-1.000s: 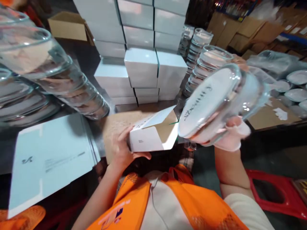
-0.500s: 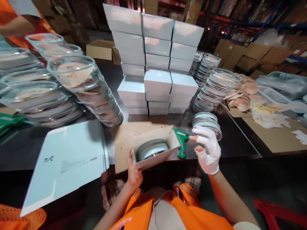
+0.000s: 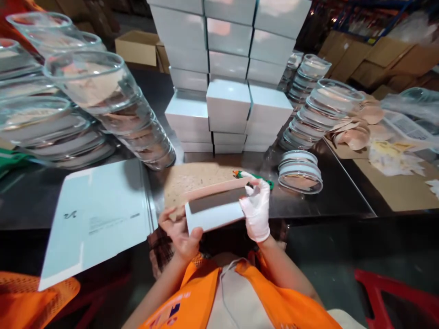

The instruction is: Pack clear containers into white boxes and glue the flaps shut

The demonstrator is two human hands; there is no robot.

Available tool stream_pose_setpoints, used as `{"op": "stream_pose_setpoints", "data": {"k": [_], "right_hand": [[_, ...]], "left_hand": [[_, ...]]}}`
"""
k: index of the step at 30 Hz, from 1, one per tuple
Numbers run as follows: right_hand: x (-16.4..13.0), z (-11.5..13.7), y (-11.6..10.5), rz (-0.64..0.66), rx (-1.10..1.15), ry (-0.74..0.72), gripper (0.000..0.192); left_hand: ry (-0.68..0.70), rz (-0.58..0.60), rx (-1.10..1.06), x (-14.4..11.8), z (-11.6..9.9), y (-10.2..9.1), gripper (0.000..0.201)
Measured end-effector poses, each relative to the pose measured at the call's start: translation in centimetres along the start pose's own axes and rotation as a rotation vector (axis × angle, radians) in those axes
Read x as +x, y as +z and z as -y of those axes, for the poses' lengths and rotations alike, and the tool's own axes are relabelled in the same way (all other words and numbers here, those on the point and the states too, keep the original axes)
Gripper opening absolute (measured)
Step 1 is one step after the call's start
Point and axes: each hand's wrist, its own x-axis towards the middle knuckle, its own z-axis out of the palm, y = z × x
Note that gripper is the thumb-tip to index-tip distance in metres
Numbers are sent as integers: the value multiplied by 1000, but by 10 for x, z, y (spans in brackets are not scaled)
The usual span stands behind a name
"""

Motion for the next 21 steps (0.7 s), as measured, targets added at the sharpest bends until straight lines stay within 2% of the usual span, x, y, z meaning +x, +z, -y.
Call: {"op": "stream_pose_setpoints", "data": {"k": [1,3,4,6,8,10,12,14,18,21], "right_hand": [[-1,3,2,-17,13,17,44],[-1,10,-4,28,9,46,51],[0,13,-12,73,-22,69,50],[2,18,-38,157,-170,130,41],[6,18,-70,146,-493,209,35],[11,13,-97,64,-899,341,38],[16,5,-112,36,-1145,530,38],[22,-6,-114,60,-1119,674,35],[34,-22,-108,31,-856,728,22],[36,-22,-108,23,-644,736,20]], "left_hand": [[42,-15,-11,3,-3,1,66],[139,37,48,12,-5,-2,54],[183,88,102,17,-4,-6,49],[243,191,200,27,1,-17,56],[281,225,236,33,6,-27,64],[319,254,246,34,10,-30,68],[383,277,245,34,11,-27,67],[446,285,248,36,11,-20,56],[508,249,216,42,0,-8,34],[414,220,181,38,-15,-15,31]]}}
